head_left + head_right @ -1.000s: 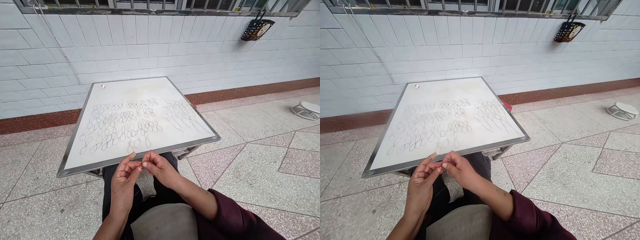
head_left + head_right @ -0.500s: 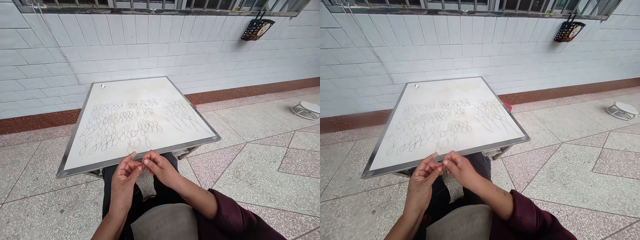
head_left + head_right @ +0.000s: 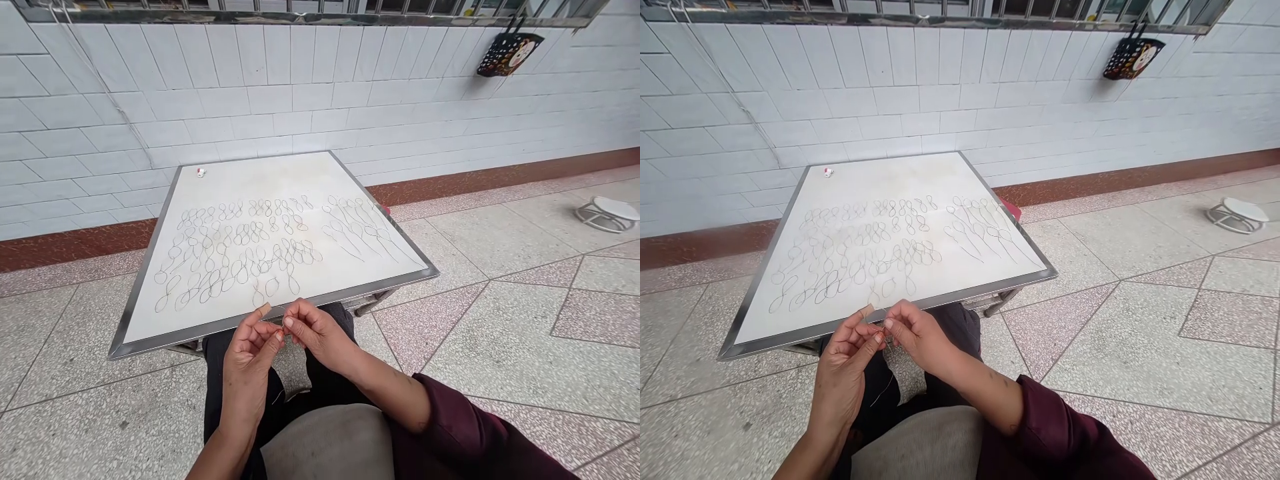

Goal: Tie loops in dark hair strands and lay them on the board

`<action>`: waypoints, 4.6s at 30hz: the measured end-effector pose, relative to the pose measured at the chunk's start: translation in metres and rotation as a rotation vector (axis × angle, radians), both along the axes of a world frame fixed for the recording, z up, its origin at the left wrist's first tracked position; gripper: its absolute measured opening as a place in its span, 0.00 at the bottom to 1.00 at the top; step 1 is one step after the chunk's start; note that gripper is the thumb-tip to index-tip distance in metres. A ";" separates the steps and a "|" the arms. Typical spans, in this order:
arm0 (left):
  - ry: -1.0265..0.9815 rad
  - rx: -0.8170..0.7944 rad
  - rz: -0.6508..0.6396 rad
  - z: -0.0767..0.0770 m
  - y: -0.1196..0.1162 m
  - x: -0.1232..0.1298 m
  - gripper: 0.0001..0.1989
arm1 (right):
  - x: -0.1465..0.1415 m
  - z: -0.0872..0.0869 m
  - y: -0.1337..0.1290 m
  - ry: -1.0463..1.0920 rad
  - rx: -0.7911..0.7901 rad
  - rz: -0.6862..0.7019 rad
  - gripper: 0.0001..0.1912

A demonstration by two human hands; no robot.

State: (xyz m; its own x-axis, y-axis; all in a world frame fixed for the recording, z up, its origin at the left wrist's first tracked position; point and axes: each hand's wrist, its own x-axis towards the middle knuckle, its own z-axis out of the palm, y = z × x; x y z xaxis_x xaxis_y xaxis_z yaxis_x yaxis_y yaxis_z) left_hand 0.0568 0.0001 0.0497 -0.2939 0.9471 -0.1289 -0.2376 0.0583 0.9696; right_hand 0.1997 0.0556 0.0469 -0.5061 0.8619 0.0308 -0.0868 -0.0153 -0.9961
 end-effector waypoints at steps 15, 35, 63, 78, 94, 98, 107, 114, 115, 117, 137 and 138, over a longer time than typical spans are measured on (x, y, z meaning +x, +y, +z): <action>-0.023 0.035 0.191 0.005 0.007 -0.004 0.23 | -0.010 -0.021 -0.004 0.049 -0.105 0.151 0.21; -0.064 0.055 0.323 0.012 0.011 -0.019 0.27 | -0.018 -0.050 -0.021 -0.436 0.706 -0.017 0.13; -0.076 0.108 0.494 0.011 0.017 -0.026 0.21 | -0.016 -0.056 -0.034 -0.529 0.687 0.040 0.09; -0.102 0.085 0.391 0.011 0.017 -0.019 0.21 | -0.007 -0.040 -0.007 -0.261 0.198 0.004 0.20; -0.069 0.043 0.442 0.000 0.025 -0.008 0.25 | -0.028 -0.048 -0.023 -0.435 0.321 0.012 0.08; -0.042 0.059 0.440 -0.001 0.024 -0.010 0.25 | -0.016 -0.059 -0.025 -0.481 0.362 0.175 0.08; 0.024 -0.051 0.190 -0.003 0.010 0.003 0.30 | 0.006 -0.032 0.002 -0.041 0.057 -0.113 0.14; 0.019 -0.079 0.023 -0.005 0.002 0.014 0.32 | 0.002 -0.033 0.002 0.186 -0.068 -0.085 0.16; 0.004 -0.081 0.018 -0.005 0.001 0.014 0.31 | 0.003 -0.034 0.001 0.200 -0.074 -0.078 0.16; -0.021 -0.084 0.012 -0.004 0.000 0.015 0.31 | 0.004 -0.035 0.001 0.228 -0.091 -0.054 0.17; -0.027 -0.126 -0.018 -0.018 0.005 0.010 0.32 | -0.003 -0.041 0.004 0.195 -0.080 -0.067 0.23; -0.028 -0.123 0.001 -0.019 0.006 0.009 0.33 | -0.003 -0.043 0.005 0.190 -0.076 -0.069 0.23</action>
